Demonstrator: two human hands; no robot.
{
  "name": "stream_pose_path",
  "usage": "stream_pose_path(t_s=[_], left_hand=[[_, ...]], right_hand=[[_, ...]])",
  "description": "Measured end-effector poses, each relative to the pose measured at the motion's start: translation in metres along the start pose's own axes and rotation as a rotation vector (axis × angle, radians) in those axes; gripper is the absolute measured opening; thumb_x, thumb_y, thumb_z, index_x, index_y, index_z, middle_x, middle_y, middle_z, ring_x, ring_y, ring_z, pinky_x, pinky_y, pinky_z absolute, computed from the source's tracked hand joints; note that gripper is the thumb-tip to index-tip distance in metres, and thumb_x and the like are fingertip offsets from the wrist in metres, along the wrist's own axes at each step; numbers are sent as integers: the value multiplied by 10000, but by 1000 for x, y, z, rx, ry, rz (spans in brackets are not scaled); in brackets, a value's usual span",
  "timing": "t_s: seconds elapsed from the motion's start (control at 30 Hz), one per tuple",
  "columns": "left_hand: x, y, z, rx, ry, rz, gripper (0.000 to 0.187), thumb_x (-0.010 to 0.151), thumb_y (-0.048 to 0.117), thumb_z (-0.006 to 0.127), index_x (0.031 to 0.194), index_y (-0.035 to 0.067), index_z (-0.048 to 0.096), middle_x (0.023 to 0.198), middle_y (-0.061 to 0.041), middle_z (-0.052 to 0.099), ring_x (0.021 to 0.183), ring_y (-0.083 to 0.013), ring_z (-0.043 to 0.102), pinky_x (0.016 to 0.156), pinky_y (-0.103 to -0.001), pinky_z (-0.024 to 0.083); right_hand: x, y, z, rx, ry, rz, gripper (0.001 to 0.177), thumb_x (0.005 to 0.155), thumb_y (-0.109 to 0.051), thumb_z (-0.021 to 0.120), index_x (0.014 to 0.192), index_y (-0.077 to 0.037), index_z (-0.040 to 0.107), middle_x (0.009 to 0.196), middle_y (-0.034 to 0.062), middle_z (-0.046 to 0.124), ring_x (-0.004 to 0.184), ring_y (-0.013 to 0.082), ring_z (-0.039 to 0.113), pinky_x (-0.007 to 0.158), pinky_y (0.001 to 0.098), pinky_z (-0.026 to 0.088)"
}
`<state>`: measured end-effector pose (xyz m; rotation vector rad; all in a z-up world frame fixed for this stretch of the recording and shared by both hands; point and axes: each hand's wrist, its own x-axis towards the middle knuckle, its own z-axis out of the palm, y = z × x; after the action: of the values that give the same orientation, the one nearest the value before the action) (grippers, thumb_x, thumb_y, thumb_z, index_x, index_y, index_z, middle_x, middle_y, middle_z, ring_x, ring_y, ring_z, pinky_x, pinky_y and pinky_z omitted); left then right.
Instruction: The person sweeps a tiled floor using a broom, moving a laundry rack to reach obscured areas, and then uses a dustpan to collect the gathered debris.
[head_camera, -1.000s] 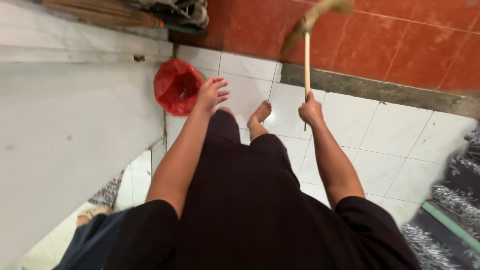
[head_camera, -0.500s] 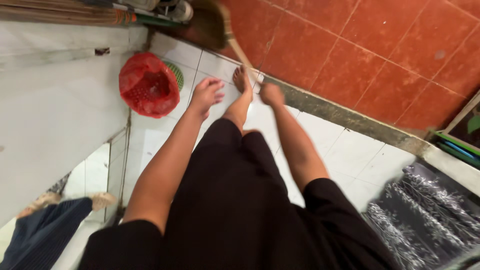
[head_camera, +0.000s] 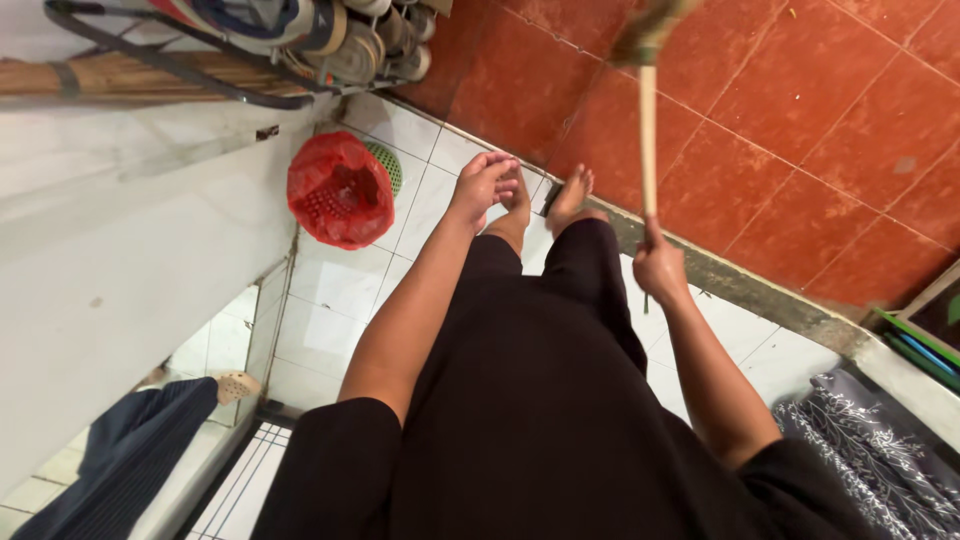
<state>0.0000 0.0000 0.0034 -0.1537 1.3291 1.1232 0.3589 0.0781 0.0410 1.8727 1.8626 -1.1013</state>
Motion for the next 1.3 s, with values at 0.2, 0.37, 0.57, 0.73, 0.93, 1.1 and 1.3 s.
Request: stream_pose_path(t_s=[0.2,0.37,0.57,0.73,0.93,1.1,1.3], left_hand=[[6,18,-2,-90,53,24,250,970,179,650,1200,87,619,1133,-72,700,888,-194,686,771,-342,553],[20,45,7,-96,155,88,281,961,182,644,1222,91,593,1185,-99,696,960,-247,679,810,-377,554],[30,71,49,-115,274,107,300,980,187,613,1249,60,576,1254,-112,669,1009,-250,682,850,-384,554],[64,72,107,-119,282,37,333,975,197,611,1274,52,580,1260,-107,678,998,-239,685,844,-365,564],[96,71,158,-32,189,45,350,963,181,645,1281,45,590,1227,-98,688,956,-207,686,778,-319,567],[111,76,176,-24,149,39,312,971,178,635,1259,62,596,1209,-92,690,928,-202,675,779,-322,569],[122,86,195,-21,119,26,296,964,178,641,1240,87,589,1200,-91,692,921,-203,680,774,-332,561]], right_hand=[[38,-67,-30,80,-543,89,540,1002,-182,588,1519,-332,545,1005,261,698,808,507,668,719,490,530],[189,-83,42,-212,-456,-354,329,969,-331,639,1248,-199,751,1099,211,734,992,354,706,860,431,546],[361,-29,-23,-593,-229,-374,334,932,-299,649,1230,-177,740,1065,201,750,976,381,722,833,477,567],[418,30,-147,-136,0,89,312,945,-234,661,1243,-208,749,1081,169,746,947,274,750,768,416,577],[405,28,-210,-178,174,202,563,885,-113,627,1438,-213,589,1095,166,713,921,324,736,711,441,583],[279,20,-198,-215,95,-178,530,1024,-109,579,1552,-141,548,966,275,721,856,377,727,716,456,575],[203,-18,-168,-71,-413,-278,532,868,-277,680,1387,-201,593,1036,205,726,988,356,729,851,464,563]])
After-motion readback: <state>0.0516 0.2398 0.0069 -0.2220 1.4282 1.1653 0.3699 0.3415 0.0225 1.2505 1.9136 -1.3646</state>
